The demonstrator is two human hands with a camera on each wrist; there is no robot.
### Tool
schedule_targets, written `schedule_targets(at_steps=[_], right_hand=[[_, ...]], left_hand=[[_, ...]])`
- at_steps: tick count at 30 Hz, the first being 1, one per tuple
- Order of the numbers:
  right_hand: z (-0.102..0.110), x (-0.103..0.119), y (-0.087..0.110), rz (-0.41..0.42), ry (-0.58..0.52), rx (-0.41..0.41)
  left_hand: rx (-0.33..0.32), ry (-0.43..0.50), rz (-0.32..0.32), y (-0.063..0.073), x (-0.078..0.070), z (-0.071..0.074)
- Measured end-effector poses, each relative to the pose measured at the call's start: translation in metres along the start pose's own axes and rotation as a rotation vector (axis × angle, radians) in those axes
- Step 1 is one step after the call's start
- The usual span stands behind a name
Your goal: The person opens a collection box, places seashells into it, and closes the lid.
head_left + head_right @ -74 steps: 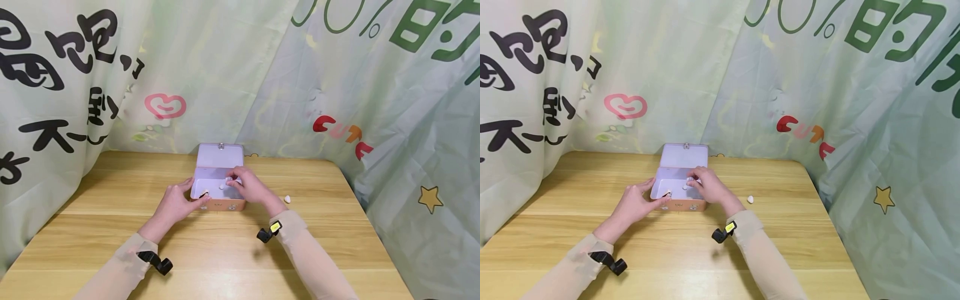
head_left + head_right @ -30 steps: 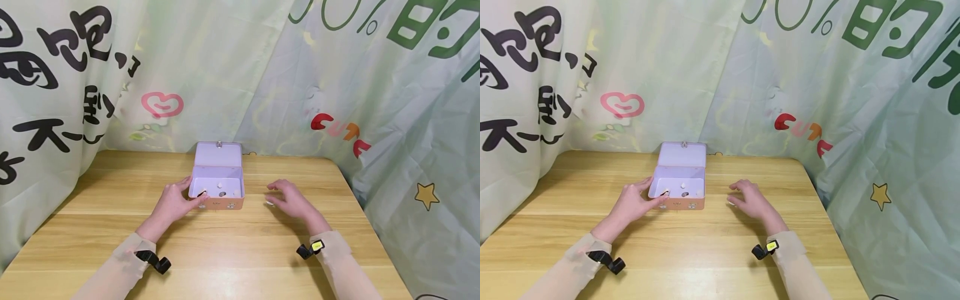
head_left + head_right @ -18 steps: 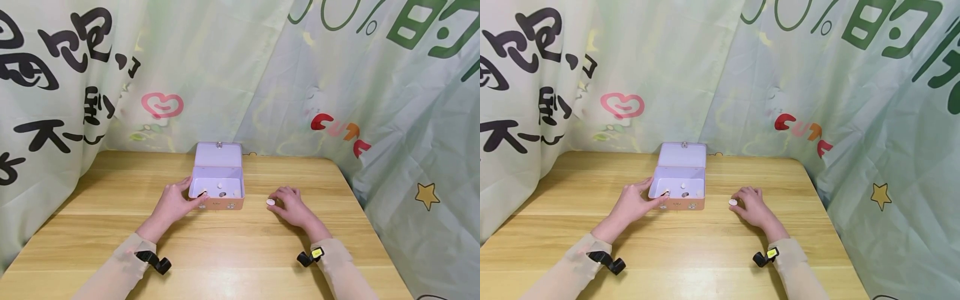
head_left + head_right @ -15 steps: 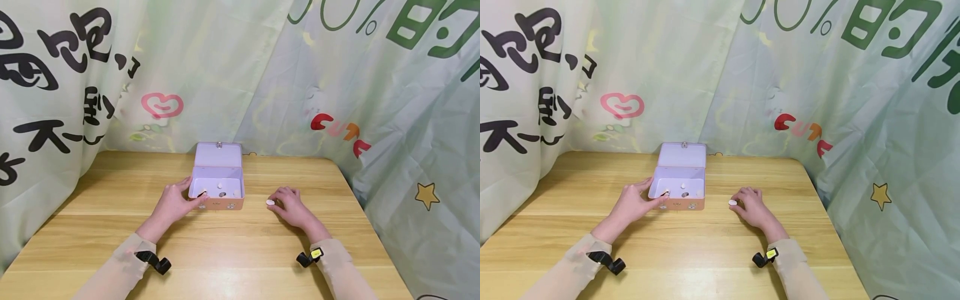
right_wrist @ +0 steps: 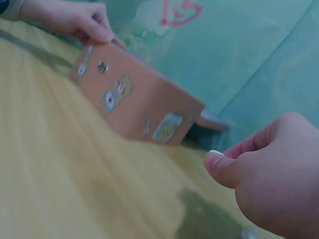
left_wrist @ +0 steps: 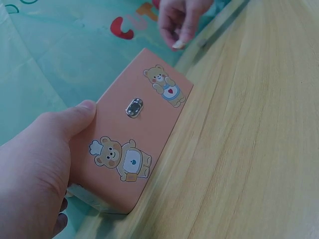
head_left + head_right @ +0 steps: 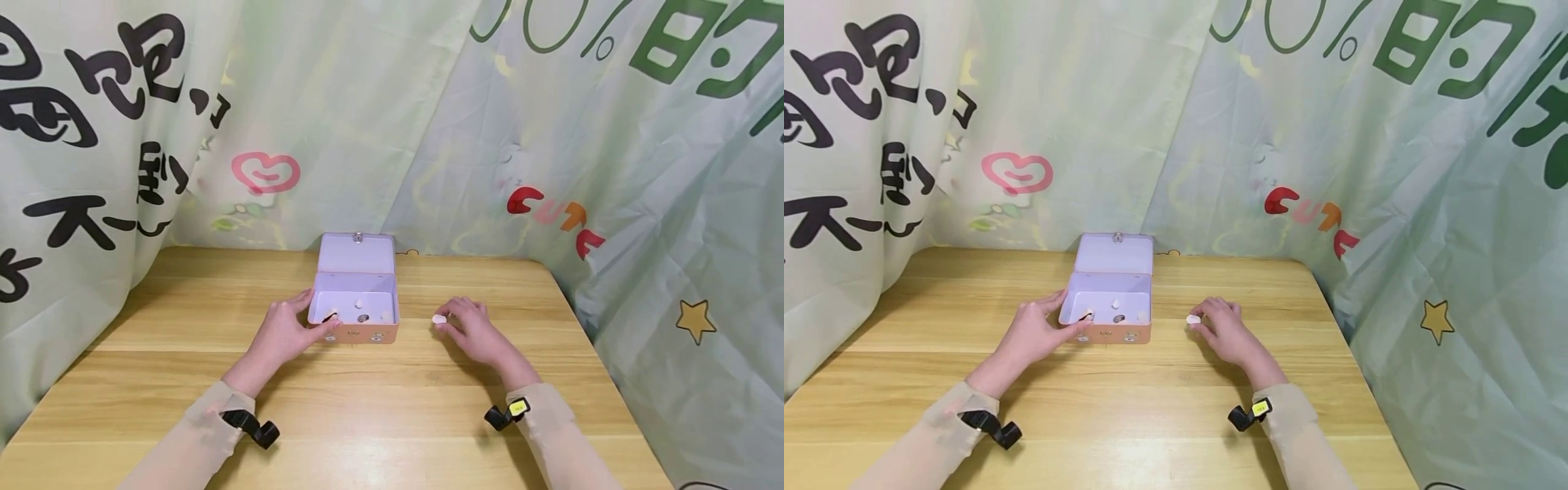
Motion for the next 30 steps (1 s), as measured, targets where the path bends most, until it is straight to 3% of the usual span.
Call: schedule_targets(at_steps=[8, 15, 23, 30], right_hand=[[0.020, 0.030, -0.031, 0.061, -0.039, -0.004], [0.025, 0.053, -0.059, 0.100, -0.053, 0.022], [0.012, 0.074, -0.080, 0.138, -0.067, 0.035], [-0.010, 0.078, -0.093, 0.177, -0.078, 0.036]], left_hand=[[0.011, -0.005, 0.036, 0.001, 0.004, 0.003], [-0.012, -0.001, 0.005, 0.000, 0.004, 0.003], [0.000, 0.004, 0.006, 0.000, 0.003, 0.001], [-0.017, 0.002, -0.012, 0.001, 0.003, 0.001]])
Point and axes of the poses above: each hand's wrist, its own y-axis away from the middle knuckle, its own z-axis out of the back of the hand, x = y × z, the point moved 2 cm from there along -y, towards the middle knuckle, and after that the axes turned 2 degrees about z, right-handed, at the moved point
